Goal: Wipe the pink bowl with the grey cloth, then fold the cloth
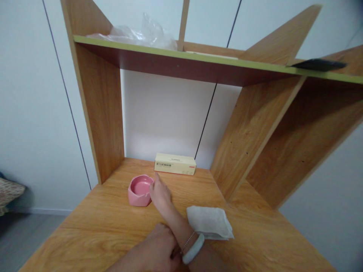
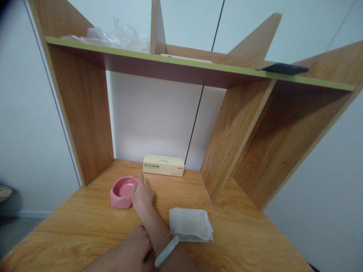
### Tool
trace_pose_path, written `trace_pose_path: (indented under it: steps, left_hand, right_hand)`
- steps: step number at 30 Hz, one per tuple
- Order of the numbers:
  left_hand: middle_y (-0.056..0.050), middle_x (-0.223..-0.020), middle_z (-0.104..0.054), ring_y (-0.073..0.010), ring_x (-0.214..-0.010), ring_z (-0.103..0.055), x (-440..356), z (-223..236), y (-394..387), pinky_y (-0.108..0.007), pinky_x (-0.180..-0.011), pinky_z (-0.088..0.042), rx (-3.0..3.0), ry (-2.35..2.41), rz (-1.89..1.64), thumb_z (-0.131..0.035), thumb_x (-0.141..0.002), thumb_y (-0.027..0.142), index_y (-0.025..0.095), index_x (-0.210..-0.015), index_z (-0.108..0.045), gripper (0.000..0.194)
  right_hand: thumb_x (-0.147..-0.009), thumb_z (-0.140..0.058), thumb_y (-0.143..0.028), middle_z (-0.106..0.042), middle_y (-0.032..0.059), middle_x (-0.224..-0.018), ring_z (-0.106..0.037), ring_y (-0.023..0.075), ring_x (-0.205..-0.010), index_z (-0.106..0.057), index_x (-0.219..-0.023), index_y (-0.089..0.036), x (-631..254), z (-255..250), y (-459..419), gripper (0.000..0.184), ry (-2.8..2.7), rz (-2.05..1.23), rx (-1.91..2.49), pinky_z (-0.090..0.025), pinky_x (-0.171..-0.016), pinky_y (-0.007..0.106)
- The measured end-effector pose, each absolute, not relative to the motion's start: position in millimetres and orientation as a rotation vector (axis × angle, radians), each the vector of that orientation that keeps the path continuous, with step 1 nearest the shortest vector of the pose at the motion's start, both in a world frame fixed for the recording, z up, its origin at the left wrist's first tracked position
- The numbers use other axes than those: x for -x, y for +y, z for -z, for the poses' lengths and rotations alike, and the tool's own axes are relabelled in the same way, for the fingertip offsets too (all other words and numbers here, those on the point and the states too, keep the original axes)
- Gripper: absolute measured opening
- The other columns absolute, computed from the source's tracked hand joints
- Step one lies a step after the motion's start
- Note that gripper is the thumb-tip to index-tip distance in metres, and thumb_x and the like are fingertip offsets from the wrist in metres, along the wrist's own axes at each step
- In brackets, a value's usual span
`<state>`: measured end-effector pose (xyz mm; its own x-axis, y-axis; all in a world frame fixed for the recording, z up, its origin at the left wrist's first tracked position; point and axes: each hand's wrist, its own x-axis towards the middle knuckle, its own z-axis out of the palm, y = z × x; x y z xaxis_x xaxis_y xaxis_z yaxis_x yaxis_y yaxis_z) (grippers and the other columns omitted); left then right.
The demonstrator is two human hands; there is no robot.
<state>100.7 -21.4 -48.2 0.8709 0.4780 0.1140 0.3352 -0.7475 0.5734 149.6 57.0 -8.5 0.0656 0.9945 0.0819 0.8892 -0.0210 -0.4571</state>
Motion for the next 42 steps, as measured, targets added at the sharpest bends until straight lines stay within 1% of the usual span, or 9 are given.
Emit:
trace_pose_path:
  steps: [2,5,9,13,19,22,27,35,42]
  left_hand:
    - [-0.002,-0.089,-0.066,-0.0170,-0.077,-0.058,-100.3,51.8,-20.0,-0.024,-0.071,-0.043,-2.509,0.629,-0.337,-0.046,-0.069,0.011,0.018,-0.087,-0.060,0.024]
    - [-0.002,-0.086,-0.067,-0.0169,-0.074,-0.060,-100.2,54.3,-20.3,-0.023,-0.068,-0.044,-2.532,0.671,-0.357,-0.046,-0.068,0.011,0.020,-0.092,-0.061,0.030]
    - [0.001,-0.092,-0.068,-0.0163,-0.078,-0.062,-101.8,50.5,-21.7,-0.022,-0.070,-0.044,-2.513,0.719,-0.393,-0.044,-0.068,0.010,0.027,-0.105,-0.059,0.043]
    - [0.002,-0.093,-0.068,-0.0151,-0.080,-0.062,-104.0,46.6,-19.3,-0.021,-0.070,-0.044,-2.468,0.738,-0.367,-0.042,-0.069,0.010,0.030,-0.109,-0.058,0.047]
    - [0.002,-0.088,-0.069,-0.0148,-0.077,-0.062,-104.7,47.5,-16.3,-0.021,-0.070,-0.044,-2.449,0.852,-0.353,-0.044,-0.072,0.012,0.029,-0.108,-0.059,0.043]
    - [0.002,-0.088,-0.068,-0.0145,-0.077,-0.062,-104.8,48.0,-15.3,-0.020,-0.069,-0.043,-2.434,0.864,-0.340,-0.043,-0.073,0.012,0.029,-0.105,-0.060,0.041]
    - [0.002,-0.092,-0.068,-0.0140,-0.081,-0.061,-105.9,48.3,-14.1,-0.021,-0.072,-0.042,-2.385,0.877,-0.356,-0.042,-0.074,0.010,0.027,-0.104,-0.060,0.039]
    - [0.001,-0.084,-0.067,-0.0129,-0.074,-0.061,-105.1,49.6,-15.5,-0.020,-0.068,-0.043,-2.362,0.883,-0.425,-0.040,-0.072,0.008,0.024,-0.094,-0.063,0.035]
    - [0.002,-0.081,-0.067,-0.0128,-0.069,-0.059,-108.5,50.0,-25.2,-0.021,-0.065,-0.045,-2.608,0.596,-0.346,-0.050,-0.075,0.010,0.022,-0.086,-0.062,0.020]
  right_hand:
    - [-0.087,-0.033,-0.029,-0.062,0.0125,-0.106,-0.059,0.0224,-0.094,-0.028,-0.134,-0.016,-157.7,5.7,51.9,0.049,-1.880,-0.371,1.910,-0.042,-0.074,0.031]
    - [-0.086,-0.035,-0.037,-0.064,0.0107,-0.100,-0.060,0.0226,-0.089,-0.033,-0.131,-0.018,-183.7,-2.8,40.3,0.049,-1.919,-0.323,1.854,-0.040,-0.071,0.030]
    - [-0.085,-0.036,-0.033,-0.062,0.0026,-0.067,-0.057,0.0174,-0.064,-0.055,-0.108,-0.022,-241.8,-7.0,21.7,0.032,-1.914,-0.286,1.848,-0.034,-0.057,0.025]
    - [-0.083,-0.036,-0.030,-0.048,-0.0033,-0.051,-0.047,0.0131,-0.051,-0.058,-0.087,-0.019,-293.7,2.4,3.4,0.025,-1.872,-0.390,1.764,-0.029,-0.051,0.022]
    - [-0.067,-0.059,-0.034,-0.055,0.0003,-0.071,-0.049,0.0154,-0.070,-0.053,-0.070,-0.020,-305.3,0.0,-26.5,0.015,-2.088,-0.459,1.831,-0.033,-0.059,0.024]
    - [-0.053,-0.068,-0.028,-0.056,0.0024,-0.086,-0.049,0.0188,-0.082,-0.053,-0.079,-0.021,-300.9,-0.8,-37.8,0.031,-2.224,-0.397,1.849,-0.034,-0.068,0.026]
    - [-0.055,-0.049,-0.007,-0.057,0.0055,-0.088,-0.048,0.0196,-0.085,-0.051,-0.080,-0.018,-295.5,12.3,-34.8,0.027,-2.260,-0.239,1.954,-0.032,-0.073,0.028]
    - [-0.064,-0.046,-0.011,-0.058,0.0048,-0.085,-0.050,0.0187,-0.084,-0.050,-0.081,-0.019,-275.9,30.0,-16.2,0.019,-2.071,-0.163,1.904,-0.032,-0.074,0.027]
    - [-0.064,-0.048,-0.011,-0.057,0.0026,-0.083,-0.050,0.0173,-0.083,-0.051,-0.082,-0.020,-249.7,24.1,-14.1,0.020,-2.086,-0.219,1.720,-0.034,-0.074,0.026]
